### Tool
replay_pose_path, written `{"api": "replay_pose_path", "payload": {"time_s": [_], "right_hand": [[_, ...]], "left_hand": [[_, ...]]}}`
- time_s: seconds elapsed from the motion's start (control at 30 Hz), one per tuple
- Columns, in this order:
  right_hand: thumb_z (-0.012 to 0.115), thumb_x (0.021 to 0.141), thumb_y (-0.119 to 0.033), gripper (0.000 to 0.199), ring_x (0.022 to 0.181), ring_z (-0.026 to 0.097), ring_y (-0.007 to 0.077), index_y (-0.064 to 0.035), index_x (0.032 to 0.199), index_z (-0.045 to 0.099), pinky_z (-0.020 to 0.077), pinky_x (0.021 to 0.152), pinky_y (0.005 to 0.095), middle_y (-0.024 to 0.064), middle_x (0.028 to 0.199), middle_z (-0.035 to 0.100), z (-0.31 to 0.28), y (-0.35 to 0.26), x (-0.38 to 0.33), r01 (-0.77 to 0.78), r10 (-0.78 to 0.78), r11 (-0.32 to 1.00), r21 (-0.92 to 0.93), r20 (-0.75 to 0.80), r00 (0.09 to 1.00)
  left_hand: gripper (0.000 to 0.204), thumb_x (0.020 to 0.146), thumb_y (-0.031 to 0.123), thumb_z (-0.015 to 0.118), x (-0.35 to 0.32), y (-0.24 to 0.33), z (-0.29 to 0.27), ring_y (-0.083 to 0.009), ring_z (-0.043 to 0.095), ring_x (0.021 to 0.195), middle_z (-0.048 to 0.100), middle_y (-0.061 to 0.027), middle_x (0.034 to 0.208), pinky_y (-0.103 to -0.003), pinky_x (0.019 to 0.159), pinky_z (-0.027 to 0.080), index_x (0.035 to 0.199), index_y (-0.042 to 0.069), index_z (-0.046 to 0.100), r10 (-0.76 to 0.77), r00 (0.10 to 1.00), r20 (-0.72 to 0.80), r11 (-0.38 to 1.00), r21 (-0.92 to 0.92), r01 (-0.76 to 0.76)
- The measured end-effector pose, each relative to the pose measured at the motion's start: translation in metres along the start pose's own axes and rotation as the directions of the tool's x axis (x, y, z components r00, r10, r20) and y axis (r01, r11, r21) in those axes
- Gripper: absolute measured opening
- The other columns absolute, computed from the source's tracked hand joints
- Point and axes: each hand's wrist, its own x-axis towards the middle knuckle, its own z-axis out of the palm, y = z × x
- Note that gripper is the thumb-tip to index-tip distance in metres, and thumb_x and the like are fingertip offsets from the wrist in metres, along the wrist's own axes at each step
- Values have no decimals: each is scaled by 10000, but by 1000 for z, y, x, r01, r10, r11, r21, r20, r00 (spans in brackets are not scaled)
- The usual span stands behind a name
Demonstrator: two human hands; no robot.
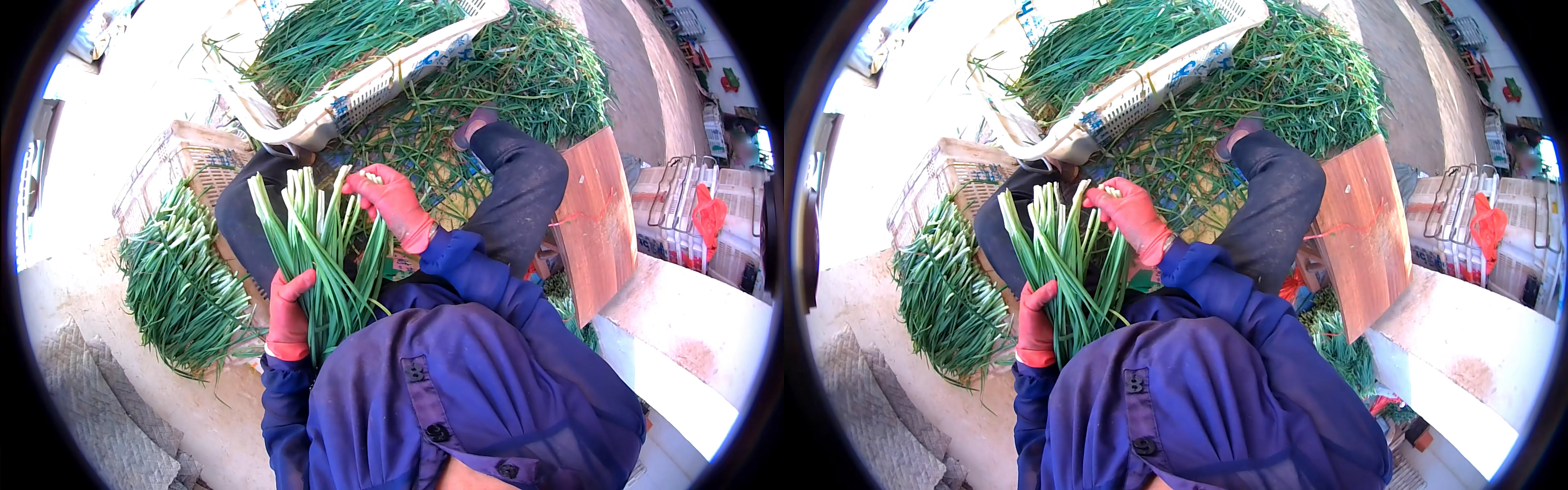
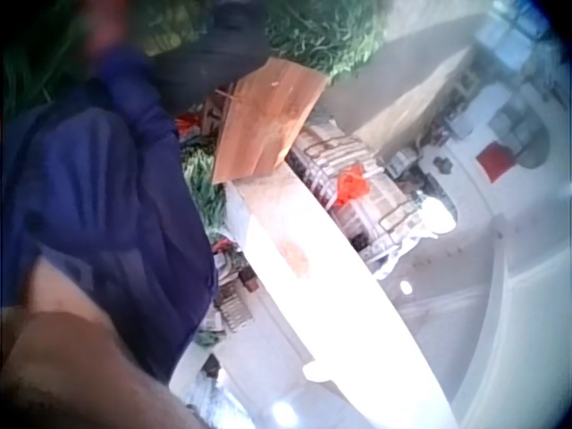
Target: The person, wearing red gloves, gathers bunches of green vegetables from a basket and sorts them while sitting on the ground, eventually tying a bunch with a red string on a wooden board.
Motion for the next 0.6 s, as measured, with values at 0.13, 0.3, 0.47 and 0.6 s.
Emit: {"api": "replay_pose_path", "payload": {"time_s": [0.13,0.3,0.47,0.6], "right_hand": [[573,895,-223,156,581,512,37,-68,902,587,380,492,177,11,828,653,-18,7,-7,-90,85,989,121,41,996],[561,907,-257,212,579,511,42,-63,965,624,360,492,176,-20,697,589,-25,16,-3,-127,119,991,41,154,981],[577,900,-290,259,550,468,21,-66,1020,626,354,493,174,-48,631,526,2,-1,1,-153,167,986,-67,340,926],[575,893,-232,192,563,509,41,-56,933,639,382,517,165,-30,640,556,-4,-9,-4,-271,247,960,66,246,937]], "left_hand": [[299,770,117,624,1,2,-6,-182,643,711,657,-93,873,-292,664,537,1031,-22,582,33,998,-49,999,-26,-35],[312,766,131,626,6,13,-5,-179,641,704,655,-86,869,-289,651,537,1037,-17,581,71,997,-38,997,-9,-71],[335,755,124,629,7,23,5,-179,642,747,657,-85,896,-285,694,525,1057,-13,581,62,997,-39,995,81,-59],[346,739,109,641,5,25,-2,-182,643,751,661,-95,911,-291,706,523,1058,-15,587,94,994,-58,991,98,-88]]}}
